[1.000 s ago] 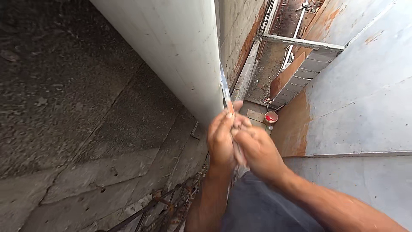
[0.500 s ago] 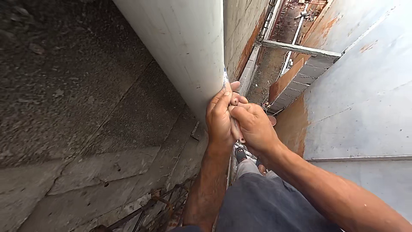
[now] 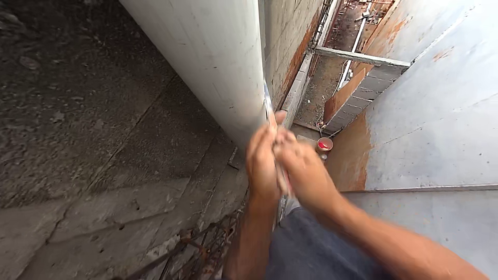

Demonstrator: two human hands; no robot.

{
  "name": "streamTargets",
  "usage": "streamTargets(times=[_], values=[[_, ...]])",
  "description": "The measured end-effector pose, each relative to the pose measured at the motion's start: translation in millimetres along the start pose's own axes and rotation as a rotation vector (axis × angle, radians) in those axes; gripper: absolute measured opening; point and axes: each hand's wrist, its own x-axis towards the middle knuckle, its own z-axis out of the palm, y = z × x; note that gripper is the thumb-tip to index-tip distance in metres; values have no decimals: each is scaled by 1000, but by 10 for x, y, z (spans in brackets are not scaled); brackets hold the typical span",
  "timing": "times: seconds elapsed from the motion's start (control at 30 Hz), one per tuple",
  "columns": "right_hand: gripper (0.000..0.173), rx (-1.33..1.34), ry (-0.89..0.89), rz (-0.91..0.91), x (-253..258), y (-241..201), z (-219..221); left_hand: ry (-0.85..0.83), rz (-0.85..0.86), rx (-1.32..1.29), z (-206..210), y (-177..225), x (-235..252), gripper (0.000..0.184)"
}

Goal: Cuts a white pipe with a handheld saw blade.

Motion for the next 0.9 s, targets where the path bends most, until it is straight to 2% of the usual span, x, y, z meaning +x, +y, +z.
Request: streamTargets(times=[0.07, 0.13, 0.23, 0.33, 0.47, 0.6, 0.73, 0.9], values=[[33, 22, -5, -28, -300, 103, 16, 5, 0, -84, -31, -65, -258, 40], [34, 76, -8, -11, -343, 140, 43, 35, -16, -101, -53, -85, -318, 39], [43, 27, 22, -6, 77, -31, 38, -12, -6, -10, -26, 25, 72, 44], [39, 70, -19, -10, 366, -74, -26, -32, 35, -36, 20, 30, 317, 41], [37, 65, -30, -38, -17, 136, -204, -14, 49, 37, 91, -152, 38, 43], [35, 190, -8, -144, -442, 293, -370, -133, 35, 94, 154, -287, -270, 39], [33, 201, -64, -212, -605, 329, -603, -220, 81, 118, 254, -372, -379, 34], [34, 154, -11, -311, -697, 409, -750, -279, 108, 158, 407, -457, -418, 33]])
